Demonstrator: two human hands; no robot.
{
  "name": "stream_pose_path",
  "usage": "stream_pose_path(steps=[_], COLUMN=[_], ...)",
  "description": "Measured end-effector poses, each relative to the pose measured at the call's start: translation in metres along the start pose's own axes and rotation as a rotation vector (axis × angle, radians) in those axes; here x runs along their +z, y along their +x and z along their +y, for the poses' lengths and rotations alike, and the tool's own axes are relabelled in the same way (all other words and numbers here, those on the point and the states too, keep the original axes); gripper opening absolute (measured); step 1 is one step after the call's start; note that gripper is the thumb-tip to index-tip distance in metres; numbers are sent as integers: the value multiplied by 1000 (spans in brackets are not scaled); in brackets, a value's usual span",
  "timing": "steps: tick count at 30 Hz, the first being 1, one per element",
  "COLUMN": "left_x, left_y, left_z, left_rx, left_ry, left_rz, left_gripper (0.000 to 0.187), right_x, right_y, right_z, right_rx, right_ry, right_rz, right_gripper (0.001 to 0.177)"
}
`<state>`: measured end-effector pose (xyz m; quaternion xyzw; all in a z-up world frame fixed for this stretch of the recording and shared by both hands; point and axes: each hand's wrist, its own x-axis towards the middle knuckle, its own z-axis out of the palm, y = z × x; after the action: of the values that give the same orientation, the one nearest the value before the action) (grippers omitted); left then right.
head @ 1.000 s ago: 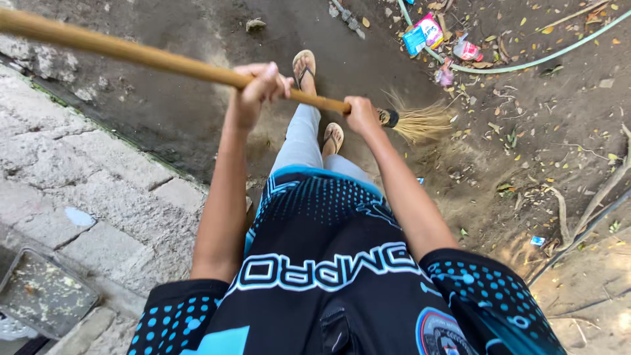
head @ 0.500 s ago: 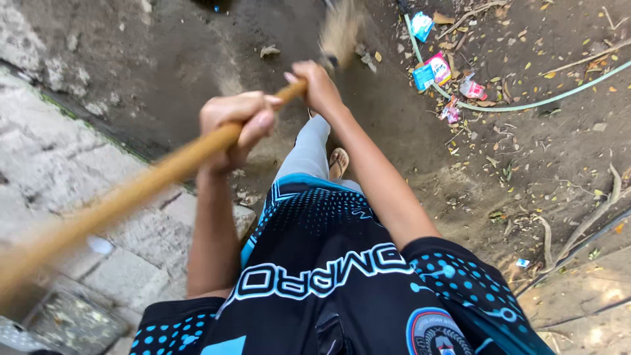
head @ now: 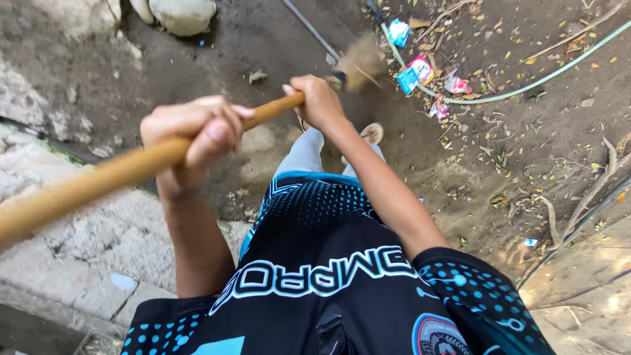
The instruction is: The person sweeps an outdoor area with a broom, moving dirt and debris across a concrete and dirt surface.
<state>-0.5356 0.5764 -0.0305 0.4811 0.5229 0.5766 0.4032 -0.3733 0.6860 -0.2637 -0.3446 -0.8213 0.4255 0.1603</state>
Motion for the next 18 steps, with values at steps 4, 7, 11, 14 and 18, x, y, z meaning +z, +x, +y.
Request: stream_pose_path(steps=[4,7,11,14,18], left_x=[27,57,92,119,167], left_y=[16,22,23,15,31], left_z=[-24,-91,-166,-189,-158], left_rx=[13,-67,-266,-369,-437], left_ry=[312,80,-249,-400,-229], left_rz=[-117,-123,-67,28,13], left_gripper=[30,37,40,46,43], right_x=[11,23,-7,-41,-104], right_y=[32,-10,-100,-143,-159], right_z=[51,119,197,221,215], right_rx=[-129,53,304,428,373], right_ry=[71,74,-78,-165,-249], right_rz=[88,-2,-78,-170,-159], right_gripper=[31,27,10,11,11])
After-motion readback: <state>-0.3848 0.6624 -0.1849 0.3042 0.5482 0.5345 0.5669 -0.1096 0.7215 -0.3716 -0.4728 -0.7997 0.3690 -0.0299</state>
